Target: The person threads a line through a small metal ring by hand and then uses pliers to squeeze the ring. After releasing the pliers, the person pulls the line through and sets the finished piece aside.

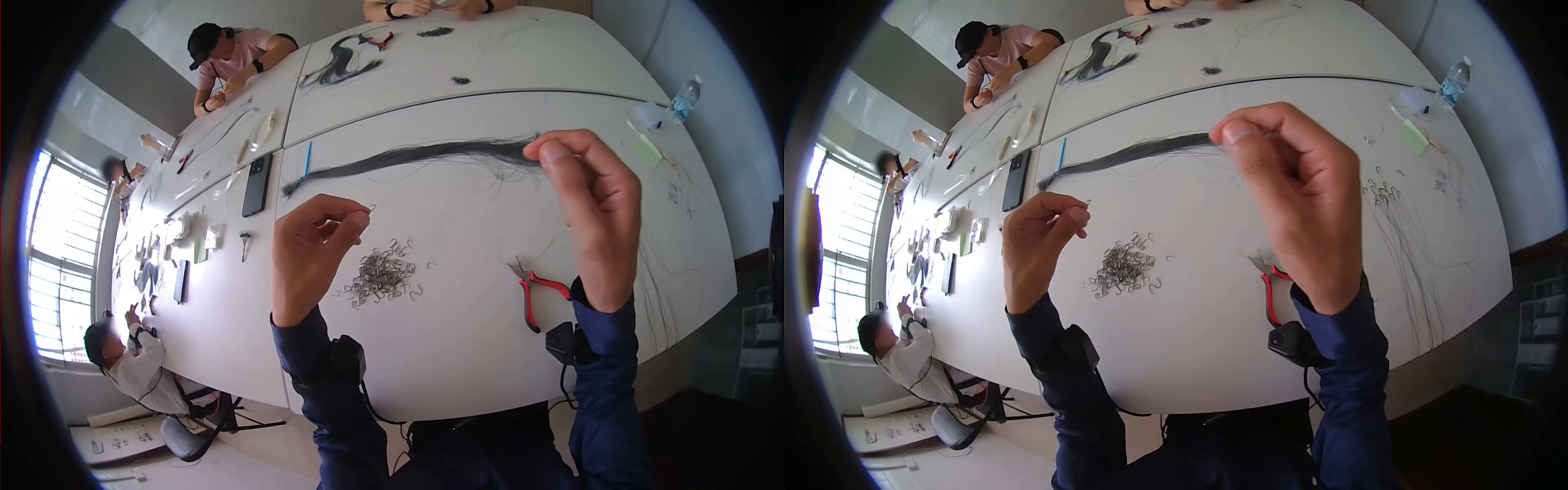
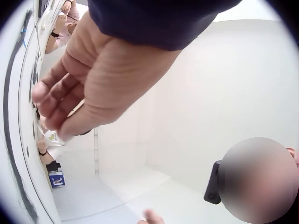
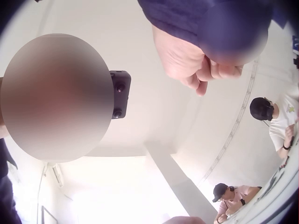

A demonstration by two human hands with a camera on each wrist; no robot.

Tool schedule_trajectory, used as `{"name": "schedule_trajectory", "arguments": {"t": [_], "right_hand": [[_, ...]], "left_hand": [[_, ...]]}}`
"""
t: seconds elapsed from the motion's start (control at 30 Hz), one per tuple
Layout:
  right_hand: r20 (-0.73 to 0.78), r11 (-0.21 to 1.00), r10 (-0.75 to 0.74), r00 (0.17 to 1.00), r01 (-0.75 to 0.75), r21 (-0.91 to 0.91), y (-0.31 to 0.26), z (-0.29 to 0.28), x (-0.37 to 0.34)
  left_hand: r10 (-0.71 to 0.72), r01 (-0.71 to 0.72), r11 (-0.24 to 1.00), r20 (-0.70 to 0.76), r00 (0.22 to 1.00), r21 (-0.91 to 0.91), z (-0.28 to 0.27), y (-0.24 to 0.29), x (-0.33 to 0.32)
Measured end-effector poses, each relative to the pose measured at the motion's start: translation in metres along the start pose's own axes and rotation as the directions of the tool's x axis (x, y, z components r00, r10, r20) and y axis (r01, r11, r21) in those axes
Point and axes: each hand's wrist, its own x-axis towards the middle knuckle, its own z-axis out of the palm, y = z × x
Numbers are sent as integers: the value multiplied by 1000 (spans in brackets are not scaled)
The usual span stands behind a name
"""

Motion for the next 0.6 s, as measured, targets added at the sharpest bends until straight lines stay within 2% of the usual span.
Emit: {"name": "schedule_trajectory", "arguments": {"t": [0.07, 0.17, 0.2, 0.3, 0.6], "right_hand": [[125, 999, 24, 992, -28, 35, 13, 11, -2], [246, 983, 132, 960, -158, 91, 12, 28, -11], [246, 984, 108, 963, -139, 112, 17, 32, -13], [261, 979, 119, 958, -157, 129, 15, 34, -16], [305, 987, 113, 946, -143, 76, 10, 32, -17]], "left_hand": [[63, -75, 960, -54, 997, -270, 14, 18, -8], [60, -67, 865, -31, 998, -498, 37, 33, -14], [8, -33, 827, -47, 999, -561, 45, 37, -14], [-20, 20, 782, 7, 1000, -623, 54, 38, -14], [-25, 90, 825, 124, 992, -557, 54, 35, -14]]}}
